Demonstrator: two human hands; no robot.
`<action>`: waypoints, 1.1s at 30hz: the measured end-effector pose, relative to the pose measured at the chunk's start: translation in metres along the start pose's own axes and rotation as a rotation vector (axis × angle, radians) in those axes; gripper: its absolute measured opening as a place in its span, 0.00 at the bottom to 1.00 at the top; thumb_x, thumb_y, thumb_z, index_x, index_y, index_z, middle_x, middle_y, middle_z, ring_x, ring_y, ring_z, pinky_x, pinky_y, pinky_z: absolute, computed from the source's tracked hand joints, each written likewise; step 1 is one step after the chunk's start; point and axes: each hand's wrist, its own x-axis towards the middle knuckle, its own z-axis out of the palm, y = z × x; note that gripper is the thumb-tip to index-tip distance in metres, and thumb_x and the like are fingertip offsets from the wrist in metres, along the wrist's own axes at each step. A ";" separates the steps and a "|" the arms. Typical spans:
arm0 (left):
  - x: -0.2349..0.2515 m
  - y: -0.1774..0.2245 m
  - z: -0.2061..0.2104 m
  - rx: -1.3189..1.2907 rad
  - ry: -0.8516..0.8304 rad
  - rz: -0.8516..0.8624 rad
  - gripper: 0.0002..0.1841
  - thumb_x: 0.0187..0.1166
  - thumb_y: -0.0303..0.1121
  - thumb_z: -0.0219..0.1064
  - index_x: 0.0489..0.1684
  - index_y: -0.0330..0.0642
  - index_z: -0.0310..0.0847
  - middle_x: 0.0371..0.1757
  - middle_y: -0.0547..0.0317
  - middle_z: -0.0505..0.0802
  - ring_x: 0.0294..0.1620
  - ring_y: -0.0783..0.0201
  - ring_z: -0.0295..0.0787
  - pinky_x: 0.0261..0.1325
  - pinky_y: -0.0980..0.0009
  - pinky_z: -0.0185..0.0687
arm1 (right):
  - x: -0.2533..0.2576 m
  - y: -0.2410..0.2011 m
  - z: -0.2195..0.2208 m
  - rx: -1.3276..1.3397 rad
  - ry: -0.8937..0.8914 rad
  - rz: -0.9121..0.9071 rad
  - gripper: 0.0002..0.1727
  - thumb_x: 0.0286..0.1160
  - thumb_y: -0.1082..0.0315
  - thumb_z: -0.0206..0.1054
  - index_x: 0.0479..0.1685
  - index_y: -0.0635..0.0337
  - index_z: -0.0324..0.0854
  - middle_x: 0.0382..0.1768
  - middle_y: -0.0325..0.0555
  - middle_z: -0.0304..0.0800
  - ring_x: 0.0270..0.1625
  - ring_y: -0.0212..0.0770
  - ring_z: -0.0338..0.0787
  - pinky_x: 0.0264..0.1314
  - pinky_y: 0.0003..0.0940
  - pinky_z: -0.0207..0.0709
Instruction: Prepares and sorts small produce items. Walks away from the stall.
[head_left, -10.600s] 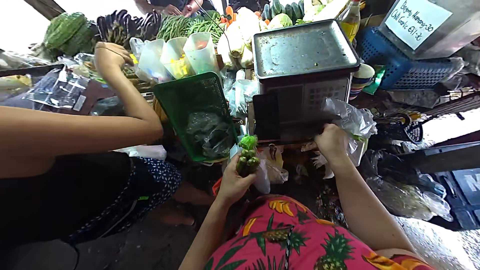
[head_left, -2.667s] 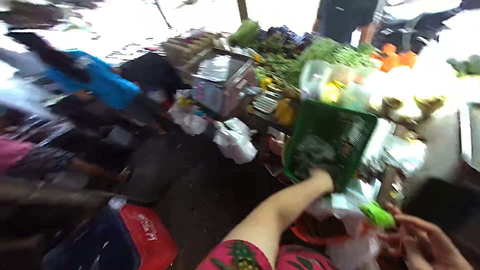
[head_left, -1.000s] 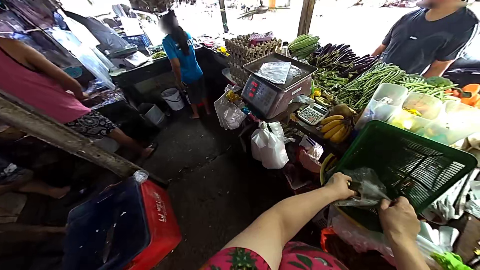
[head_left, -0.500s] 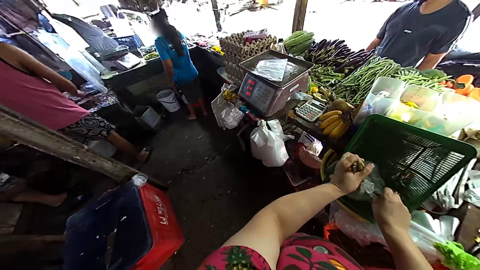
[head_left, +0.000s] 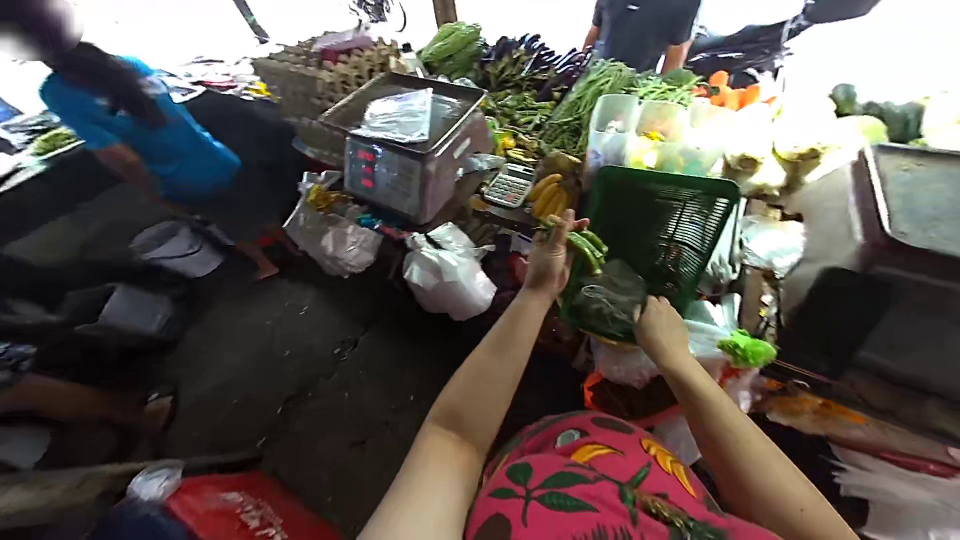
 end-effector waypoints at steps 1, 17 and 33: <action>-0.004 0.002 0.001 -0.106 -0.009 -0.038 0.09 0.90 0.44 0.59 0.47 0.52 0.81 0.46 0.65 0.91 0.53 0.66 0.90 0.61 0.63 0.87 | -0.004 -0.005 -0.010 0.177 0.053 -0.056 0.26 0.93 0.60 0.47 0.66 0.73 0.81 0.65 0.69 0.85 0.69 0.63 0.86 0.73 0.60 0.75; -0.072 -0.031 0.030 0.057 -0.286 0.191 0.13 0.88 0.50 0.60 0.54 0.54 0.81 0.71 0.63 0.85 0.73 0.62 0.81 0.75 0.59 0.79 | -0.060 -0.052 -0.007 1.516 0.245 -0.297 0.30 0.76 0.66 0.74 0.78 0.57 0.73 0.49 0.44 0.92 0.39 0.31 0.89 0.44 0.26 0.86; -0.058 0.023 -0.015 0.945 -0.575 -0.175 0.43 0.49 0.47 0.91 0.69 0.42 0.79 0.53 0.54 0.89 0.48 0.63 0.87 0.52 0.61 0.88 | -0.047 0.000 -0.056 0.735 -0.306 -0.544 0.27 0.67 0.53 0.82 0.67 0.47 0.87 0.59 0.40 0.90 0.61 0.32 0.89 0.67 0.37 0.84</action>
